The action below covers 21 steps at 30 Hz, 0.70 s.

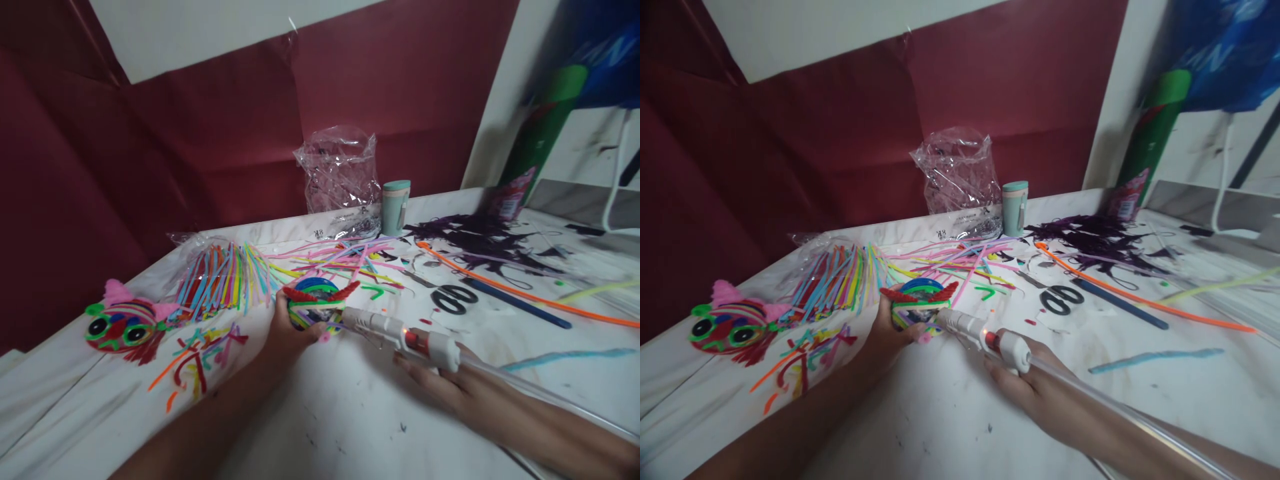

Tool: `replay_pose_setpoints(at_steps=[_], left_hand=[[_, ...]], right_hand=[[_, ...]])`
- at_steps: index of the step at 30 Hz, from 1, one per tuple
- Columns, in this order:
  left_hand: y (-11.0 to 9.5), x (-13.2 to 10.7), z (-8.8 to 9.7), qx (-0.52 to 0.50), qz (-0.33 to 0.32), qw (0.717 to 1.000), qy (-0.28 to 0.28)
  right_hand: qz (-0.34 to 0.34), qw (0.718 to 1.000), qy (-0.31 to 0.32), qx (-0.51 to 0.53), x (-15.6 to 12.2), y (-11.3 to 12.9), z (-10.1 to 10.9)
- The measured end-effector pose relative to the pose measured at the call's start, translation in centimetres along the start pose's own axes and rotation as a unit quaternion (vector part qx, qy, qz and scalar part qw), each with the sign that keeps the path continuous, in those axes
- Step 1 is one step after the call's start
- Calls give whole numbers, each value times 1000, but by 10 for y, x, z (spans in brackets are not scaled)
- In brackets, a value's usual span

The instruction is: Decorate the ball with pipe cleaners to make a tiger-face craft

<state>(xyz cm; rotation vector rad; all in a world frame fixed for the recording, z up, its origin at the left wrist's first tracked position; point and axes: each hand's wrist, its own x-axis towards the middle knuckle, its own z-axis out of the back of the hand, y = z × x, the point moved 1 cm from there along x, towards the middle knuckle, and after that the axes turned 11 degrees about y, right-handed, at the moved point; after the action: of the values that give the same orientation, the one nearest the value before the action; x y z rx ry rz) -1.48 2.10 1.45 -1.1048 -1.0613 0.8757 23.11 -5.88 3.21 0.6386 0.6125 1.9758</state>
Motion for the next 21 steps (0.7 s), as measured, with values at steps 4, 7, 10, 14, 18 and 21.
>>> replay_pose_setpoints(at_steps=[4,7,10,14,18,21], left_hand=[[-1,-1,0,-11,0,1000,10],[0,-1,1,-15,-4,1000,8],[2,-1,1,-4,-1,1000,0],[-1,-1,-3,35,0,999,-20],[-3,-3,-6,78,-9,996,-38],[1,-3,-7,101,-19,994,-48]], right_hand=[[-5,1000,-15,-24,0,2,4],[4,1000,-19,-22,0,3,5],[7,1000,-19,-4,0,2,2],[-3,1000,6,21,0,1,-1],[1,999,11,30,2,4,-1],[6,999,12,33,2,5,0]])
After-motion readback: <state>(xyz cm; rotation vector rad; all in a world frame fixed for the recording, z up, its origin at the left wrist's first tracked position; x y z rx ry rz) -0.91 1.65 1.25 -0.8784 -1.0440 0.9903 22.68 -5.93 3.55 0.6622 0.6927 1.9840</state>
